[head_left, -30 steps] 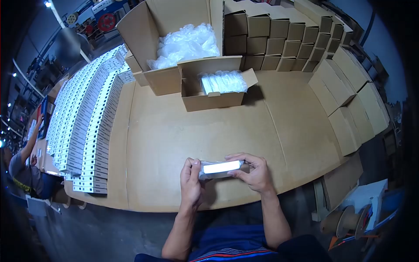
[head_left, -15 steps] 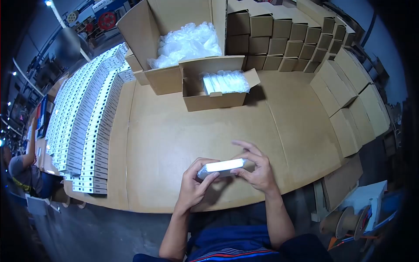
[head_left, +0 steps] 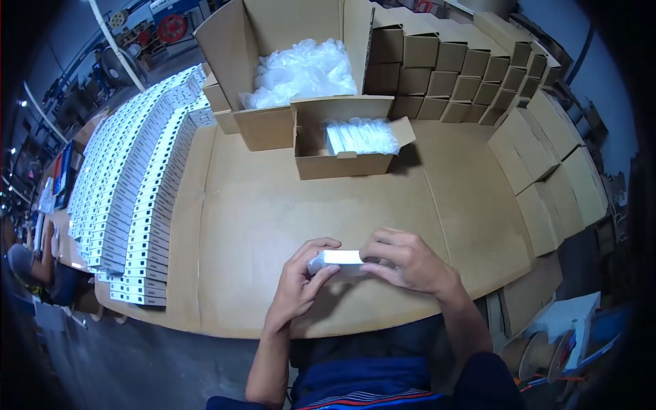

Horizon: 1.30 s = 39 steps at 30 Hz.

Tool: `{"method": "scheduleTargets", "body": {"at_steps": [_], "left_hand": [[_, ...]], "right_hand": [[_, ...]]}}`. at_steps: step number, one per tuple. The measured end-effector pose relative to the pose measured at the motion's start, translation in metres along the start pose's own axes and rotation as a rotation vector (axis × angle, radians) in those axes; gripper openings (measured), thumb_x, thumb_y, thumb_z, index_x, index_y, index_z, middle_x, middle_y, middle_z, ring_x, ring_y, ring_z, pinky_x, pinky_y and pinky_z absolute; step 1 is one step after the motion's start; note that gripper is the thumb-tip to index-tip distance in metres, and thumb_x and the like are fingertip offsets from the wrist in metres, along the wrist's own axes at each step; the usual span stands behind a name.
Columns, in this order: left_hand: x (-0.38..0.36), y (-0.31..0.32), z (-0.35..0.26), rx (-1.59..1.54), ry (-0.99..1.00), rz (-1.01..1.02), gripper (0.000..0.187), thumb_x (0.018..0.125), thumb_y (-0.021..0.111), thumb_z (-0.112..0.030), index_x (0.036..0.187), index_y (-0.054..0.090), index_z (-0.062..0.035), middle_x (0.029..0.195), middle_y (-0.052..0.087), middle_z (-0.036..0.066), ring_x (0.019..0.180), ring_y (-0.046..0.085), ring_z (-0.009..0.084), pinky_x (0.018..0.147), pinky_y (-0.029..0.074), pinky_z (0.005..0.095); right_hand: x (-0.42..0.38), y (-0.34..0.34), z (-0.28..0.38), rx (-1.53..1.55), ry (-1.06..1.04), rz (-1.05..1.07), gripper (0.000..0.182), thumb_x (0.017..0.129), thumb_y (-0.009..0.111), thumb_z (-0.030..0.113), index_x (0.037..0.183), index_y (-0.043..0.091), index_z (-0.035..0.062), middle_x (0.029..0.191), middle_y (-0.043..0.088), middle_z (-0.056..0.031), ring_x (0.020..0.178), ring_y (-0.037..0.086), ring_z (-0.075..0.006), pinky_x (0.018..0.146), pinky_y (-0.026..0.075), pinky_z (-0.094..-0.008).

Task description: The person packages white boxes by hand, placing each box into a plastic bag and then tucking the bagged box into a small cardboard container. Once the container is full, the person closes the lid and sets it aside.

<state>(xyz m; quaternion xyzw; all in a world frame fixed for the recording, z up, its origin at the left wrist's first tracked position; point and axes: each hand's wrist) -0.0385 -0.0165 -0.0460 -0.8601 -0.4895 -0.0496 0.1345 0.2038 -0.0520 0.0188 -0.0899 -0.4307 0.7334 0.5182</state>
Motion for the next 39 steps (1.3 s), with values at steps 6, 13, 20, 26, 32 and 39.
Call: {"method": "scheduleTargets", "body": {"at_steps": [6, 13, 20, 26, 32, 39], "left_hand": [[0.020, -0.010, 0.009, -0.035, -0.030, -0.013, 0.026, 0.101, 0.062, -0.010, 0.125, 0.063, 0.0017, 0.123, 0.062, 0.008, 0.102, 0.060, 0.0131, 0.087, 0.049, 0.0274], [0.064, -0.040, 0.002, 0.235, -0.098, -0.125, 0.051, 0.103, 0.060, -0.020, 0.149, 0.044, -0.0027, 0.141, 0.053, 0.018, 0.123, 0.058, 0.0272, 0.101, 0.050, 0.0366], [0.111, -0.056, 0.027, 0.846, 0.017, -0.120, 0.073, 0.097, 0.067, -0.024, 0.159, 0.031, -0.0103, 0.140, 0.049, 0.026, 0.119, 0.056, 0.0448, 0.102, 0.049, 0.0491], [0.121, -0.060, 0.043, 1.057, 0.015, -0.103, 0.079, 0.093, 0.070, -0.030, 0.160, 0.032, -0.0116, 0.134, 0.054, 0.019, 0.107, 0.061, 0.0384, 0.086, 0.056, 0.0503], [0.120, -0.059, 0.052, 1.134, 0.054, -0.106, 0.084, 0.089, 0.073, -0.032, 0.159, 0.033, -0.0075, 0.124, 0.060, 0.015, 0.099, 0.062, 0.0320, 0.077, 0.054, 0.0442], [0.122, -0.060, 0.039, 1.171, -0.053, -0.008, 0.088, 0.089, 0.073, -0.033, 0.160, 0.030, -0.0050, 0.111, 0.066, 0.014, 0.094, 0.065, 0.0310, 0.077, 0.058, 0.0437]], "right_hand": [[0.029, -0.017, 0.001, -0.079, 0.056, 0.102, 0.023, 0.085, 0.076, 0.009, 0.106, 0.068, 0.0036, 0.095, 0.066, -0.0161, 0.085, 0.067, -0.0365, 0.075, 0.053, -0.0451], [0.076, -0.031, -0.015, -0.076, 0.069, -0.139, 0.021, 0.081, 0.078, 0.003, 0.098, 0.066, -0.0011, 0.086, 0.067, -0.0163, 0.072, 0.067, -0.0305, 0.066, 0.053, -0.0387], [0.146, 0.005, -0.036, -0.211, 0.145, -0.764, 0.015, 0.085, 0.075, 0.001, 0.096, 0.065, -0.0006, 0.085, 0.063, -0.0120, 0.061, 0.064, -0.0225, 0.055, 0.052, -0.0324], [0.164, 0.047, -0.073, -0.242, 0.207, -0.779, 0.019, 0.087, 0.072, 0.001, 0.104, 0.063, 0.0008, 0.092, 0.062, -0.0161, 0.068, 0.067, -0.0326, 0.059, 0.055, -0.0427], [0.165, 0.052, -0.088, -0.371, 0.278, -0.671, 0.017, 0.087, 0.073, 0.006, 0.102, 0.064, 0.0012, 0.093, 0.062, -0.0180, 0.076, 0.067, -0.0404, 0.064, 0.055, -0.0482], [0.179, 0.063, -0.102, -0.497, 0.445, -0.533, 0.010, 0.089, 0.069, 0.007, 0.093, 0.063, -0.0006, 0.091, 0.061, -0.0199, 0.075, 0.068, -0.0440, 0.064, 0.054, -0.0529]]}}
Point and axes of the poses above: each hand's wrist, its own x-axis towards the middle knuckle, its own y-axis out of the palm, z = x × y
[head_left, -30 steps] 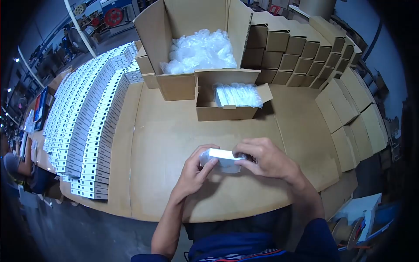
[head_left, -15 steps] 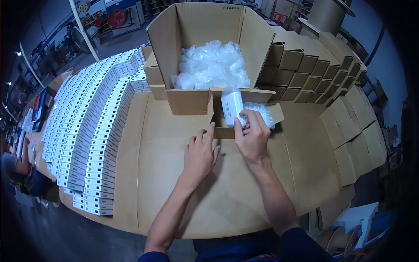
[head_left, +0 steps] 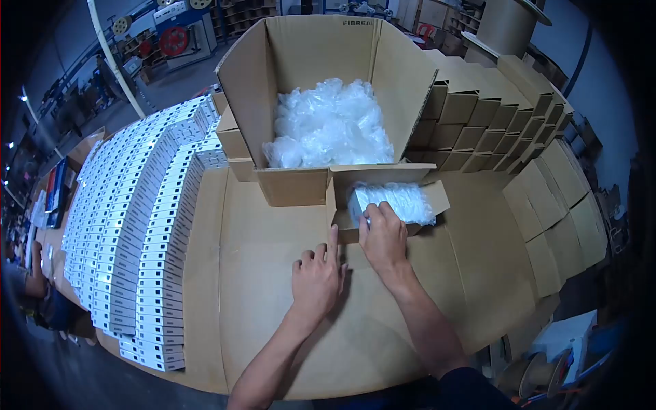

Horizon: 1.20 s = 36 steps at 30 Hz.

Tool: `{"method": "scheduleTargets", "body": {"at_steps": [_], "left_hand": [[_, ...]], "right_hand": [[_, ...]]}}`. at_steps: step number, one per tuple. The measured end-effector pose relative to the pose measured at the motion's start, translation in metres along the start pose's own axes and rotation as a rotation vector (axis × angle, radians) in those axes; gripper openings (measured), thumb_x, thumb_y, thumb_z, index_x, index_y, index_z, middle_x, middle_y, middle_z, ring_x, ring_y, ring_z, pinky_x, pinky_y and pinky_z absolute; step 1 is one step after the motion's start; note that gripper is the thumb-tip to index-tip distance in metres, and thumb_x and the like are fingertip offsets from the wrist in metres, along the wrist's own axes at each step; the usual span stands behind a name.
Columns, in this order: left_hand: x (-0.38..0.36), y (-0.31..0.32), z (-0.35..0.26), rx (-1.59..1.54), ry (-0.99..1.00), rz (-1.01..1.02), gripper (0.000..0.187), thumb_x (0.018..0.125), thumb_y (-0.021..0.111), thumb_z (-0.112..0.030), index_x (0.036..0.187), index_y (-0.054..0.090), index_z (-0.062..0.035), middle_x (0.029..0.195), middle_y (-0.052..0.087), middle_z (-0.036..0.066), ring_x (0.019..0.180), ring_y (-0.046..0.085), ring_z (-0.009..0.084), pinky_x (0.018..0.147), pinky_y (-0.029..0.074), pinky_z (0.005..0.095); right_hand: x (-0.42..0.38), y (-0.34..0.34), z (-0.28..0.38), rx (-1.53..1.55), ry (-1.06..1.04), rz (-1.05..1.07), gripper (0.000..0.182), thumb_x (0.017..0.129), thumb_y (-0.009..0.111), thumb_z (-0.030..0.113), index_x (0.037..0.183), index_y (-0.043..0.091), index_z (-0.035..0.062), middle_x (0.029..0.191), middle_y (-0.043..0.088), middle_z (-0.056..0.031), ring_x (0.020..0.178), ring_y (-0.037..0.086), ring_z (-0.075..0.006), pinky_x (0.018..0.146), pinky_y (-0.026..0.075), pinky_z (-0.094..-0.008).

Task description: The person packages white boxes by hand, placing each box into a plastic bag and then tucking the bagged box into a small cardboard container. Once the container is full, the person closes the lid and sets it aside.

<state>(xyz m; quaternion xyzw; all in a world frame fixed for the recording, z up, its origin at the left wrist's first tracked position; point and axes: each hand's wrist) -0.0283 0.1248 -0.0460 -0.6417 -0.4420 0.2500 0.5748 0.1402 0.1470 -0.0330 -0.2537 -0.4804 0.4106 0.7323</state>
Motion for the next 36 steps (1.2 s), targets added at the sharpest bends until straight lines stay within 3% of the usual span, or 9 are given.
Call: {"method": "scheduleTargets", "body": {"at_steps": [8, 9, 12, 16, 19, 22, 30, 34, 36], "left_hand": [[0.001, -0.005, 0.006, -0.063, 0.050, -0.041, 0.086, 0.090, 0.071, -0.035, 0.159, 0.032, -0.0035, 0.100, 0.068, 0.013, 0.088, 0.066, 0.0310, 0.071, 0.057, 0.0447], [0.000, -0.007, 0.009, -0.101, 0.058, -0.054, 0.084, 0.090, 0.072, -0.034, 0.160, 0.033, -0.0102, 0.100, 0.068, 0.013, 0.089, 0.067, 0.0324, 0.073, 0.058, 0.0450], [-0.007, -0.029, 0.036, -0.274, 0.123, -0.084, 0.082, 0.090, 0.073, -0.033, 0.161, 0.033, -0.0189, 0.100, 0.067, 0.014, 0.086, 0.067, 0.0326, 0.075, 0.058, 0.0439], [-0.002, -0.087, 0.104, -0.563, -0.153, -0.222, 0.051, 0.091, 0.071, -0.019, 0.140, 0.059, -0.0107, 0.095, 0.070, 0.020, 0.086, 0.070, 0.0342, 0.076, 0.057, 0.0429], [0.028, -0.109, 0.182, -0.388, -0.233, -0.464, 0.031, 0.092, 0.069, -0.015, 0.120, 0.070, -0.0012, 0.094, 0.073, 0.020, 0.084, 0.071, 0.0323, 0.080, 0.056, 0.0410], [0.081, -0.101, 0.276, -0.154, -0.100, -0.673, 0.026, 0.089, 0.070, -0.009, 0.113, 0.069, 0.0015, 0.102, 0.072, 0.020, 0.097, 0.069, 0.0363, 0.090, 0.054, 0.0425], [0.201, -0.113, 0.377, 0.155, 0.007, -0.653, 0.054, 0.083, 0.059, 0.002, 0.136, 0.053, -0.0019, 0.131, 0.060, 0.021, 0.128, 0.054, 0.0371, 0.109, 0.045, 0.0451], [0.201, -0.098, 0.385, 0.295, -0.054, -0.619, 0.053, 0.083, 0.056, 0.004, 0.136, 0.055, -0.0041, 0.131, 0.061, 0.015, 0.125, 0.057, 0.0319, 0.107, 0.045, 0.0439], [0.195, -0.093, 0.382, 0.376, -0.042, -0.690, 0.034, 0.086, 0.058, -0.001, 0.120, 0.063, -0.0054, 0.116, 0.062, 0.011, 0.113, 0.060, 0.0284, 0.098, 0.048, 0.0414]], "right_hand": [[0.002, -0.006, 0.014, -0.167, 0.087, 0.092, 0.014, 0.088, 0.069, 0.011, 0.091, 0.071, -0.0028, 0.105, 0.062, -0.0234, 0.077, 0.070, -0.0426, 0.068, 0.057, -0.0540], [0.001, -0.012, 0.016, -0.114, 0.095, 0.087, 0.015, 0.090, 0.069, 0.012, 0.093, 0.073, -0.0012, 0.107, 0.062, -0.0218, 0.078, 0.070, -0.0430, 0.069, 0.056, -0.0537], [-0.009, -0.024, 0.021, -0.100, 0.122, 0.149, 0.022, 0.091, 0.069, 0.015, 0.107, 0.074, 0.0002, 0.119, 0.057, -0.0192, 0.103, 0.065, -0.0413, 0.086, 0.053, -0.0528], [-0.016, -0.028, 0.036, -0.096, 0.060, 0.119, 0.036, 0.090, 0.071, 0.014, 0.123, 0.067, 0.0007, 0.131, 0.049, -0.0208, 0.116, 0.058, -0.0405, 0.095, 0.050, -0.0518], [0.005, -0.039, 0.070, 0.100, 0.027, -0.002, 0.043, 0.087, 0.070, 0.006, 0.128, 0.060, 0.0004, 0.132, 0.049, -0.0228, 0.115, 0.056, -0.0406, 0.097, 0.049, -0.0488], [0.040, -0.032, 0.108, 0.338, -0.322, 0.024, 0.044, 0.086, 0.070, 0.004, 0.128, 0.059, 0.0007, 0.126, 0.052, -0.0216, 0.114, 0.057, -0.0402, 0.096, 0.048, -0.0478], [0.140, 0.072, 0.188, 0.549, -0.496, 0.451, 0.042, 0.088, 0.068, 0.010, 0.126, 0.056, -0.0022, 0.119, 0.059, -0.0231, 0.112, 0.060, -0.0389, 0.099, 0.048, -0.0443], [0.163, 0.109, 0.196, 0.507, -0.438, 0.514, 0.044, 0.090, 0.068, 0.016, 0.126, 0.055, -0.0042, 0.118, 0.060, -0.0256, 0.115, 0.060, -0.0415, 0.102, 0.047, -0.0473], [0.165, 0.116, 0.200, 0.490, -0.413, 0.538, 0.044, 0.089, 0.068, 0.017, 0.126, 0.055, -0.0045, 0.117, 0.060, -0.0262, 0.115, 0.060, -0.0415, 0.102, 0.047, -0.0473]]}}
Point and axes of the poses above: each hand's wrist, its own x-axis towards the middle knuckle, its own y-axis out of the palm, z = x × y
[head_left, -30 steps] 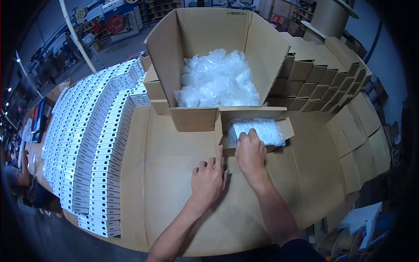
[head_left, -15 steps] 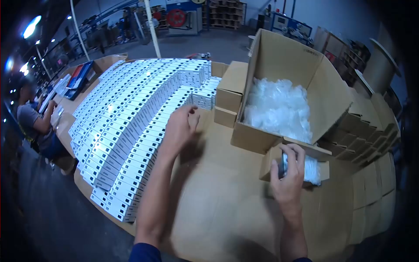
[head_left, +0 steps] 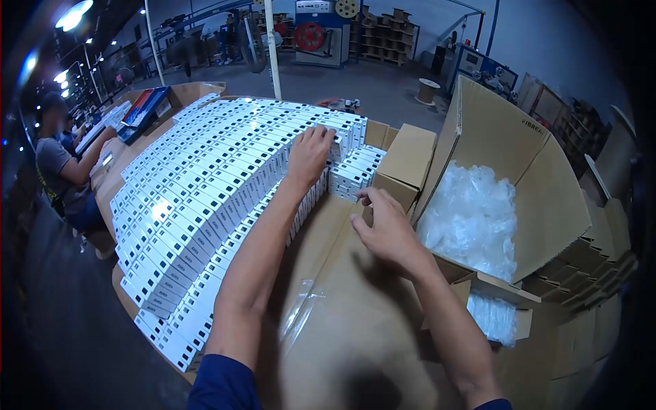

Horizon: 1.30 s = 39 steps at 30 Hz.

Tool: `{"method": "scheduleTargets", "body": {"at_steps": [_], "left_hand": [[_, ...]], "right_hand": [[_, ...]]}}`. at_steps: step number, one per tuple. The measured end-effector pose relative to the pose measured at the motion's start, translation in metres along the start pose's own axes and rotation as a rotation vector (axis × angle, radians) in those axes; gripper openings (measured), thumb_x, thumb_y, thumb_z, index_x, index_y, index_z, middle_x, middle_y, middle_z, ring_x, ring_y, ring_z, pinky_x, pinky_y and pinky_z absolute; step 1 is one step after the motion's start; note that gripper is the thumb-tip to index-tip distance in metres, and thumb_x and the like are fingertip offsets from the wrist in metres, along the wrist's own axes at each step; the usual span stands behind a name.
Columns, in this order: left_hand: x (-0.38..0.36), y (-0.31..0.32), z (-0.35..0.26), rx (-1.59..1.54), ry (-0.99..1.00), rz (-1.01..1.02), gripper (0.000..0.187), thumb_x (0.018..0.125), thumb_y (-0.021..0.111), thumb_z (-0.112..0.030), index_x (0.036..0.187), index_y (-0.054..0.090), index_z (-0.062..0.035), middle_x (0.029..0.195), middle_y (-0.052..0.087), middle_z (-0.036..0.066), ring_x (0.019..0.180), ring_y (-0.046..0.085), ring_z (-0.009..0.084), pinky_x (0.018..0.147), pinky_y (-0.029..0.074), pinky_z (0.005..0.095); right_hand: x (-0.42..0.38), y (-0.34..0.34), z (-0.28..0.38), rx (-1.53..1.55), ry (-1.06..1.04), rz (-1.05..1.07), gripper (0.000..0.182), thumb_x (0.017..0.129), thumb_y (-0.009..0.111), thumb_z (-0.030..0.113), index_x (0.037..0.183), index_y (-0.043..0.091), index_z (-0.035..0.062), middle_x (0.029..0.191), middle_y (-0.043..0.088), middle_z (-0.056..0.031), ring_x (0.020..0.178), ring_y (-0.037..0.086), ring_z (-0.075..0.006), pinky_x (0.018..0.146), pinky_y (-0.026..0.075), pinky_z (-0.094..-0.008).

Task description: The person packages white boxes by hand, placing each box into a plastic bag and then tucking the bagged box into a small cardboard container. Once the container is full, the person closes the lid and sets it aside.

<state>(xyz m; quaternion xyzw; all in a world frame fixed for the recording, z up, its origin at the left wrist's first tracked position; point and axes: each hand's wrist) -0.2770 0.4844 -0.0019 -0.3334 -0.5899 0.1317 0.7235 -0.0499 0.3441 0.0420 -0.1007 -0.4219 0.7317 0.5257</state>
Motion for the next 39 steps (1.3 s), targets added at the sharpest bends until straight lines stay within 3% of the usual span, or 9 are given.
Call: {"method": "scheduleTargets", "body": {"at_steps": [3, 8, 17, 21, 27, 30, 32, 37, 39], "left_hand": [[-0.007, -0.010, 0.000, 0.077, 0.008, -0.017, 0.011, 0.087, 0.060, -0.008, 0.096, 0.065, -0.0056, 0.104, 0.060, 0.009, 0.105, 0.060, 0.0278, 0.089, 0.049, 0.0398], [-0.034, -0.052, -0.028, -0.179, -0.169, -0.222, 0.026, 0.076, 0.072, 0.003, 0.100, 0.065, -0.0044, 0.105, 0.061, 0.011, 0.100, 0.061, 0.0325, 0.086, 0.050, 0.0420], [-0.102, -0.185, -0.160, -0.481, -0.259, -0.217, 0.038, 0.064, 0.078, 0.010, 0.094, 0.058, -0.0025, 0.104, 0.059, 0.013, 0.101, 0.059, 0.0347, 0.087, 0.049, 0.0433], [-0.091, -0.230, -0.204, -0.705, -0.165, 0.001, 0.039, 0.072, 0.083, 0.002, 0.104, 0.062, -0.0021, 0.111, 0.061, 0.014, 0.103, 0.063, 0.0328, 0.087, 0.054, 0.0412], [-0.038, -0.189, -0.250, -1.066, -0.219, 0.048, 0.008, 0.093, 0.067, -0.003, 0.098, 0.066, 0.0031, 0.092, 0.067, 0.013, 0.081, 0.067, 0.0237, 0.076, 0.055, 0.0330], [0.022, -0.135, -0.275, -1.005, 0.131, 0.197, 0.030, 0.086, 0.072, -0.001, 0.115, 0.065, -0.0039, 0.104, 0.064, 0.014, 0.095, 0.066, 0.0338, 0.085, 0.054, 0.0406], [0.055, -0.099, -0.296, -0.821, 0.321, 0.310, 0.053, 0.083, 0.074, -0.002, 0.132, 0.059, -0.0123, 0.127, 0.057, 0.015, 0.112, 0.061, 0.0359, 0.097, 0.052, 0.0463], [0.108, -0.030, -0.325, -0.938, 0.620, 0.458, 0.024, 0.087, 0.071, -0.005, 0.111, 0.068, -0.0034, 0.105, 0.069, 0.013, 0.102, 0.067, 0.0366, 0.095, 0.054, 0.0422], [0.113, -0.028, -0.325, -1.143, 0.372, 0.468, 0.013, 0.090, 0.068, -0.006, 0.101, 0.067, 0.0000, 0.098, 0.072, 0.013, 0.096, 0.070, 0.0322, 0.091, 0.056, 0.0391]], "right_hand": [[0.002, 0.003, 0.005, 0.036, 0.063, 0.062, 0.046, 0.090, 0.068, 0.017, 0.128, 0.053, -0.0043, 0.119, 0.060, -0.0267, 0.116, 0.060, -0.0400, 0.103, 0.047, -0.0468], [-0.011, 0.001, 0.001, 0.162, 0.089, 0.064, 0.052, 0.092, 0.067, 0.020, 0.136, 0.050, -0.0014, 0.117, 0.064, -0.0263, 0.111, 0.065, -0.0367, 0.098, 0.051, -0.0448], [-0.059, -0.028, 0.026, 1.066, 0.120, 0.184, 0.050, 0.104, 0.062, 0.022, 0.151, 0.046, 0.0126, 0.115, 0.063, -0.0047, 0.097, 0.059, -0.0079, 0.076, 0.053, -0.0238], [-0.085, -0.040, -0.001, 0.830, -0.051, 0.016, 0.017, 0.098, 0.061, 0.005, 0.112, 0.069, 0.0036, 0.106, 0.068, -0.0027, 0.093, 0.063, -0.0136, 0.085, 0.052, -0.0301], [-0.140, -0.159, -0.027, 0.346, -0.048, -0.228, 0.024, 0.094, 0.050, -0.005, 0.102, 0.072, 0.0004, 0.096, 0.071, -0.0031, 0.093, 0.062, -0.0097, 0.084, 0.050, -0.0269], [-0.149, -0.208, -0.038, -0.118, -0.024, -0.533, 0.027, 0.093, 0.054, -0.002, 0.105, 0.076, 0.0091, 0.093, 0.070, -0.0087, 0.085, 0.060, -0.0180, 0.078, 0.049, -0.0324], [-0.149, -0.226, -0.044, -0.210, -0.002, -0.605, 0.027, 0.088, 0.059, 0.002, 0.108, 0.075, 0.0100, 0.111, 0.064, -0.0234, 0.106, 0.061, -0.0406, 0.094, 0.049, -0.0464], [-0.148, -0.236, -0.072, -0.175, 0.071, -0.608, 0.036, 0.084, 0.069, 0.014, 0.120, 0.072, 0.0085, 0.128, 0.056, -0.0276, 0.121, 0.057, -0.0430, 0.106, 0.046, -0.0463], [-0.147, -0.237, -0.084, -0.163, 0.105, -0.583, 0.053, 0.080, 0.078, 0.023, 0.128, 0.067, 0.0044, 0.134, 0.052, -0.0293, 0.128, 0.054, -0.0442, 0.110, 0.044, -0.0468]]}}
Point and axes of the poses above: each hand's wrist, its own x-axis towards the middle knuckle, its own y-axis out of the palm, z = x × y
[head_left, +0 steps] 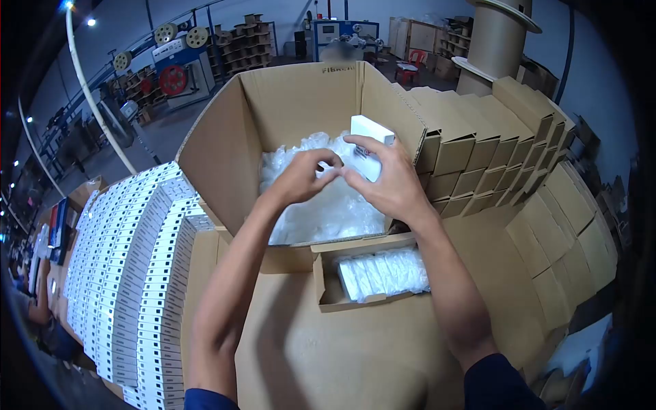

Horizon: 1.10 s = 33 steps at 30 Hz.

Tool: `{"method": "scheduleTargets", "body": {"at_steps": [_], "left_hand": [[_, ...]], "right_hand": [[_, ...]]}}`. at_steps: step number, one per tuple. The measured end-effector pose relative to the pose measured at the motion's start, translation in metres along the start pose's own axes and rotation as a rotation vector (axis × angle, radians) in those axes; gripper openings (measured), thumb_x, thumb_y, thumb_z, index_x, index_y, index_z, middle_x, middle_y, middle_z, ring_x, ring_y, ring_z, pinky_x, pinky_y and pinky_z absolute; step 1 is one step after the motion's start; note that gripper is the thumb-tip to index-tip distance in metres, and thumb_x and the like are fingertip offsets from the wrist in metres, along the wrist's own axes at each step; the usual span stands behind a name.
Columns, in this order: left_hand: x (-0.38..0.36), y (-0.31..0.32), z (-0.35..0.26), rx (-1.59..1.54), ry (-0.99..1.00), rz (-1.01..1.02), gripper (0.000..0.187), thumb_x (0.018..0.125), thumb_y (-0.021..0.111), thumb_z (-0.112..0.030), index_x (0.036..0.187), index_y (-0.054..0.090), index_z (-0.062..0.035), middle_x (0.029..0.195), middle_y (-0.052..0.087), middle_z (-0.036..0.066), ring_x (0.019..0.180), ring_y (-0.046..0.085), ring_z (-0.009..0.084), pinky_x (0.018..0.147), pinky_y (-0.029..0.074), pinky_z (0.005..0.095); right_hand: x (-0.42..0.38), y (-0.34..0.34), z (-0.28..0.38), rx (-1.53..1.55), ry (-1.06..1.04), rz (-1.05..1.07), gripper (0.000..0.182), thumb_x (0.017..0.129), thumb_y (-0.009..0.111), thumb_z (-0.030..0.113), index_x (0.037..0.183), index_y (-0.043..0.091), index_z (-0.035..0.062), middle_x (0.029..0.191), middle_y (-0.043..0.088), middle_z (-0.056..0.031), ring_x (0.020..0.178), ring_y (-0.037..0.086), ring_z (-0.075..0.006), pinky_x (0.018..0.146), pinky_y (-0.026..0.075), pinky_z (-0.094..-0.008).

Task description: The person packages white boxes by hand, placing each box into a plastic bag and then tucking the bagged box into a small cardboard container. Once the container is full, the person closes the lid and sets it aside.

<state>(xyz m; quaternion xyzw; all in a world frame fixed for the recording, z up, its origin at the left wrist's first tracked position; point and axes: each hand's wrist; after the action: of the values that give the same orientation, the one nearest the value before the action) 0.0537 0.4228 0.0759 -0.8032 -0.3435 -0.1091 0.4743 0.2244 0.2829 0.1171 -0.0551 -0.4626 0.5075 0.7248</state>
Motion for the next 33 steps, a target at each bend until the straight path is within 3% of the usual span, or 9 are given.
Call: {"method": "scheduleTargets", "body": {"at_steps": [3, 8, 9, 12, 19, 21, 25, 30, 33], "left_hand": [[-0.003, -0.011, -0.013, -0.223, -0.099, -0.246, 0.014, 0.094, 0.066, -0.011, 0.094, 0.065, 0.0038, 0.094, 0.073, 0.017, 0.090, 0.073, 0.0206, 0.081, 0.059, 0.0355], [-0.026, -0.018, -0.047, 0.295, -0.268, 0.100, 0.040, 0.090, 0.076, -0.035, 0.085, 0.070, 0.0045, 0.076, 0.071, 0.019, 0.074, 0.072, 0.0270, 0.075, 0.058, 0.0394], [-0.026, -0.004, -0.039, 0.395, -0.254, 0.166, 0.048, 0.087, 0.076, -0.043, 0.078, 0.072, 0.0039, 0.073, 0.070, 0.023, 0.072, 0.071, 0.0378, 0.073, 0.057, 0.0449], [-0.023, 0.021, -0.030, 0.620, -0.333, 0.340, 0.043, 0.087, 0.076, -0.037, 0.077, 0.072, 0.0052, 0.076, 0.069, 0.027, 0.076, 0.068, 0.0448, 0.075, 0.055, 0.0508], [-0.029, -0.007, -0.024, 0.175, -0.167, 0.002, 0.029, 0.087, 0.075, -0.024, 0.089, 0.064, 0.0037, 0.077, 0.064, 0.020, 0.068, 0.060, 0.0282, 0.069, 0.050, 0.0418], [-0.039, -0.027, -0.041, 0.043, -0.251, -0.050, 0.027, 0.094, 0.071, -0.022, 0.086, 0.057, 0.0004, 0.077, 0.061, 0.006, 0.072, 0.054, 0.0133, 0.067, 0.048, 0.0332], [-0.070, -0.044, -0.085, -0.498, -0.509, -0.093, 0.023, 0.096, 0.067, -0.018, 0.081, 0.059, -0.0030, 0.073, 0.059, 0.000, 0.066, 0.053, 0.0084, 0.061, 0.044, 0.0252], [-0.118, -0.043, -0.134, -0.741, -0.538, 0.069, 0.022, 0.103, 0.058, -0.021, 0.094, 0.061, -0.0015, 0.075, 0.057, 0.001, 0.064, 0.051, 0.0089, 0.059, 0.041, 0.0236], [-0.148, -0.021, -0.184, -1.153, -0.407, -0.364, 0.028, 0.105, 0.057, -0.030, 0.096, 0.056, -0.0031, 0.079, 0.059, 0.003, 0.068, 0.051, 0.0085, 0.062, 0.041, 0.0229]], "right_hand": [[-0.005, 0.002, -0.003, -0.069, -0.029, 0.067, 0.059, 0.080, 0.083, 0.029, 0.130, 0.066, 0.0032, 0.136, 0.051, -0.0304, 0.127, 0.054, -0.0449, 0.110, 0.044, -0.0472], [-0.011, 0.013, -0.009, 0.045, 0.062, 0.011, 0.054, 0.085, 0.080, 0.027, 0.131, 0.065, 0.0030, 0.132, 0.054, -0.0283, 0.123, 0.056, -0.0441, 0.107, 0.045, -0.0471], [-0.008, 0.014, -0.010, 0.045, 0.068, 0.001, 0.053, 0.085, 0.078, 0.026, 0.131, 0.065, 0.0029, 0.131, 0.054, -0.0282, 0.122, 0.056, -0.0439, 0.107, 0.045, -0.0472], [-0.004, 0.016, -0.009, 0.049, 0.060, -0.023, 0.050, 0.086, 0.076, 0.024, 0.130, 0.065, 0.0030, 0.129, 0.055, -0.0279, 0.119, 0.057, -0.0433, 0.106, 0.045, -0.0471], [-0.003, 0.008, -0.013, 0.057, -0.009, 0.005, 0.053, 0.079, 0.068, 0.005, 0.132, 0.065, 0.0039, 0.141, 0.046, -0.0294, 0.130, 0.051, -0.0437, 0.112, 0.043, -0.0442], [-0.005, 0.001, -0.008, 0.070, -0.165, 0.006, 0.057, 0.076, 0.067, -0.001, 0.132, 0.064, 0.0033, 0.147, 0.040, -0.0282, 0.132, 0.051, -0.0432, 0.112, 0.043, -0.0433], [-0.018, -0.014, 0.015, 0.095, -0.427, 0.171, 0.064, 0.071, 0.072, -0.006, 0.134, 0.063, 0.0068, 0.151, 0.036, -0.0226, 0.128, 0.054, -0.0407, 0.107, 0.049, -0.0434], [-0.066, -0.020, 0.048, 0.199, -0.490, 0.074, 0.023, 0.081, 0.081, 0.007, 0.102, 0.074, 0.0025, 0.142, 0.049, -0.0189, 0.114, 0.063, -0.0352, 0.100, 0.051, -0.0439], [-0.114, -0.036, 0.072, 0.232, -0.276, -0.043, 0.018, 0.084, 0.081, 0.009, 0.098, 0.074, 0.0010, 0.137, 0.054, -0.0206, 0.117, 0.060, -0.0363, 0.100, 0.049, -0.0426]]}}
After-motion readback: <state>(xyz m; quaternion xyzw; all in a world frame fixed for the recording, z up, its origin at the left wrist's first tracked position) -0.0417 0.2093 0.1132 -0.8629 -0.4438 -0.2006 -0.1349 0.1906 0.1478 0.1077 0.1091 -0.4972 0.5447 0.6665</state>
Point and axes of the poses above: each hand's wrist, its own x-axis towards the middle knuckle, its own y-axis out of the palm, z = x × y
